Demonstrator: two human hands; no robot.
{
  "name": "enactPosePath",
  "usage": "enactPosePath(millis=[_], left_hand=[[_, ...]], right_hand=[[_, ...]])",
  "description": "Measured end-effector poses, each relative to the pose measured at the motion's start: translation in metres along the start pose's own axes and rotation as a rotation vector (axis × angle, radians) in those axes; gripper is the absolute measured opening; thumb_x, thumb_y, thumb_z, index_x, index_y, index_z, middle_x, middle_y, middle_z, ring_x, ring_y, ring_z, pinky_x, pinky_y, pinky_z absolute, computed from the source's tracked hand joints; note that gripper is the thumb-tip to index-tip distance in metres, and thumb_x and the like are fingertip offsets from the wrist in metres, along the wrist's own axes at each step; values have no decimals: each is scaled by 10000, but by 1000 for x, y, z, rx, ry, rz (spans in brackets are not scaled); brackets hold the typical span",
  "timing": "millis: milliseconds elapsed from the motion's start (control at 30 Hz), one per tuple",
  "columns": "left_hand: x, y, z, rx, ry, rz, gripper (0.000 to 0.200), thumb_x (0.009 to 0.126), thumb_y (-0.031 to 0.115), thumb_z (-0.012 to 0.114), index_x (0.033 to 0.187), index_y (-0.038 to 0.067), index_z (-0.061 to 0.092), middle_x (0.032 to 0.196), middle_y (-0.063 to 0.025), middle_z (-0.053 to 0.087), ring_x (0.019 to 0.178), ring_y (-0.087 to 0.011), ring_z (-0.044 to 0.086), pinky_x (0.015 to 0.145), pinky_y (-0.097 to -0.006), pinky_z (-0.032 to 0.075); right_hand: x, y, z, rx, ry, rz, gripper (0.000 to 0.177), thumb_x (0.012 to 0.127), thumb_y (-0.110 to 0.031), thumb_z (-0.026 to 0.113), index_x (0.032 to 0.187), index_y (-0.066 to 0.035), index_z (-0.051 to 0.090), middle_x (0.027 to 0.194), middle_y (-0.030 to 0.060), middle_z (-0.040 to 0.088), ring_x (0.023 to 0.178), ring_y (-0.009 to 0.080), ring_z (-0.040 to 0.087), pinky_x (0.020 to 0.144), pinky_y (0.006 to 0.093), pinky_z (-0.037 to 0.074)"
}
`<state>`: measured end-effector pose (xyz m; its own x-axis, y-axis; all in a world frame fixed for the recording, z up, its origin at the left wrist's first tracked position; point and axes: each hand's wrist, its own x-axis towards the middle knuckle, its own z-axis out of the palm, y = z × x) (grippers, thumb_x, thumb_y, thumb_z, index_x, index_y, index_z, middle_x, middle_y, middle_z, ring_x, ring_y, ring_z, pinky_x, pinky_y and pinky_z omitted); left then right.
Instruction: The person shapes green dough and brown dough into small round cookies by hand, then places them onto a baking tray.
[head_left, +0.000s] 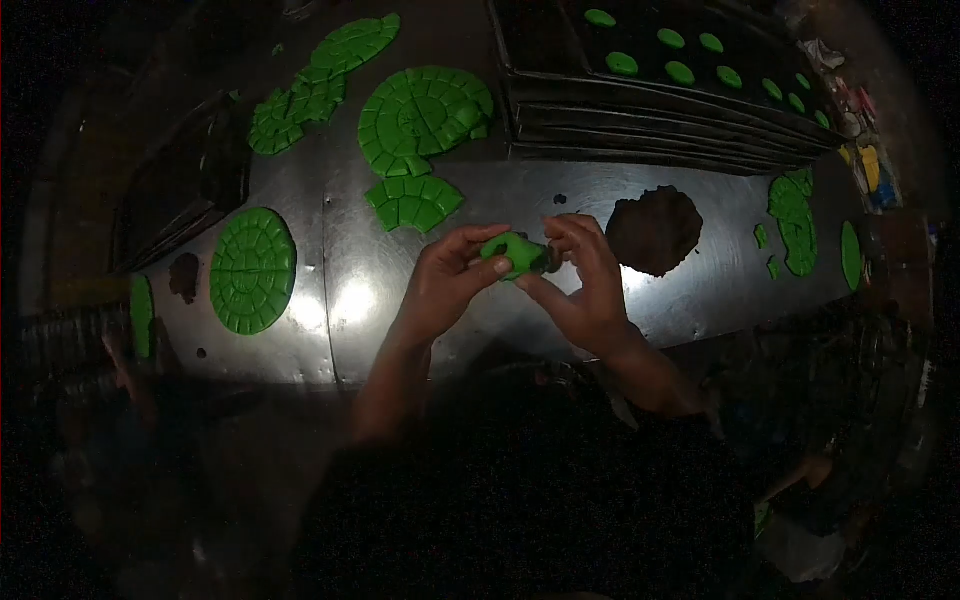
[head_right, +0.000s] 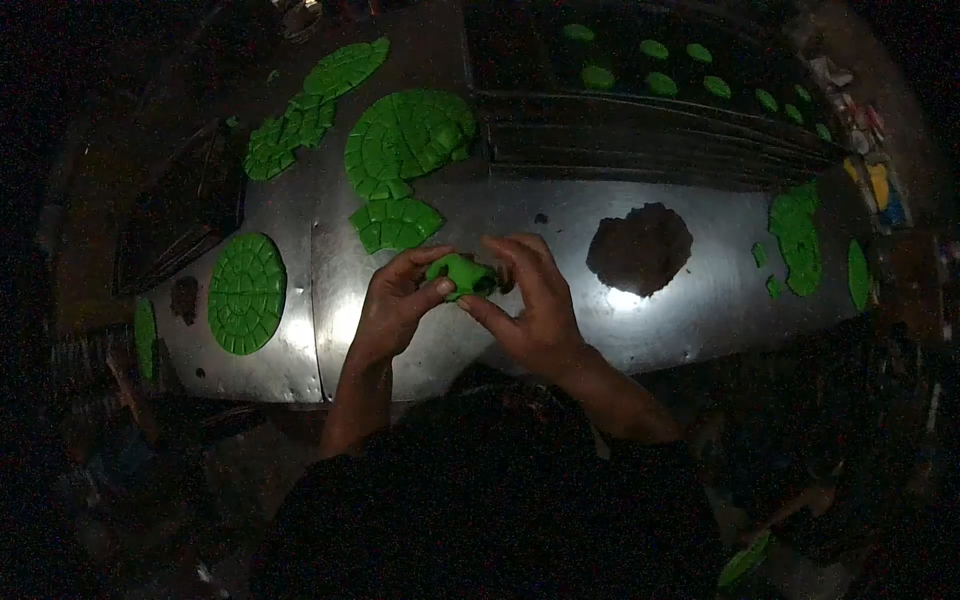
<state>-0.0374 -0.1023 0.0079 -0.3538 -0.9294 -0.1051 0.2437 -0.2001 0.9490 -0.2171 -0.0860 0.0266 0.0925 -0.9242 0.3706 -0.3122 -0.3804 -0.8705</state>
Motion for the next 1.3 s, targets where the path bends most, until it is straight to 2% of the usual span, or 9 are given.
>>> enactPosePath(millis=[167,233,367,467,633,767,1000,1067,1300], left_hand=[[-24,-2,41,68,298,237,413,875,73,583,1261,-23,469,1205,-161,550,1062,-194,553,906,-308,448],[-30,-10,49,296,300,350,565,936,180,502,1406,-1,247,1337,-179,418,1098,-203,499,948,-307,390],[-53,-7,57,325,23,321,695,941,176,429,1413,-40,-32,1486,-240,19,1381,-335,58,1103,-407,141],[-61,1,34,61,-286,304,705,946,204,435,1416,-29,-37,1482,-246,51,1377,-336,80,1102,-415,149],[-68,11,61,-75,389,277,321,920,135,522,1190,-9,429,1186,-132,479,1108,-199,483,963,-355,409],[-75,9,48,-245,328,111,265,923,136,522,1141,-9,482,1087,-106,537,982,-176,557,877,-327,479],[-83,14,42,-78,20,177,174,934,141,501,1021,1,554,1048,-79,555,978,-164,553,852,-304,469],[-77,12,53,341,224,567,176,943,168,491,947,5,558,990,-64,559,910,-135,541,763,-274,458],[-65,8,57,45,521,307,392,986,343,367,815,26,522,795,-44,536,701,-103,488,644,-247,408]], right_hand=[[-14,12,16,649,-30,317,329,763,34,666,1068,2,546,998,114,523,886,156,545,700,294,472],[-15,14,29,-54,205,-294,317,764,22,653,1066,23,554,1047,165,503,835,242,576,668,310,484],[-19,-11,38,-242,286,-415,254,741,83,647,979,24,580,929,140,530,757,200,569,629,275,474],[-24,-15,25,-250,356,-395,190,787,45,621,972,26,583,930,136,533,754,190,568,610,273,472],[-33,-37,0,338,-115,85,185,851,-71,609,990,47,576,844,115,541,614,186,577,565,281,486],[-41,-58,4,-169,-47,-323,220,776,4,645,982,42,582,902,126,526,745,182,571,599,264,473],[-27,-60,-17,296,-199,-282,181,773,-76,682,924,-16,602,877,103,563,714,172,584,579,293,475],[-34,-58,-7,323,-141,-246,165,762,-84,701,872,-8,604,834,89,587,686,155,580,589,287,471],[-52,-69,17,-123,42,-356,188,781,-77,683,913,25,596,857,127,573,711,203,606,573,308,506]])
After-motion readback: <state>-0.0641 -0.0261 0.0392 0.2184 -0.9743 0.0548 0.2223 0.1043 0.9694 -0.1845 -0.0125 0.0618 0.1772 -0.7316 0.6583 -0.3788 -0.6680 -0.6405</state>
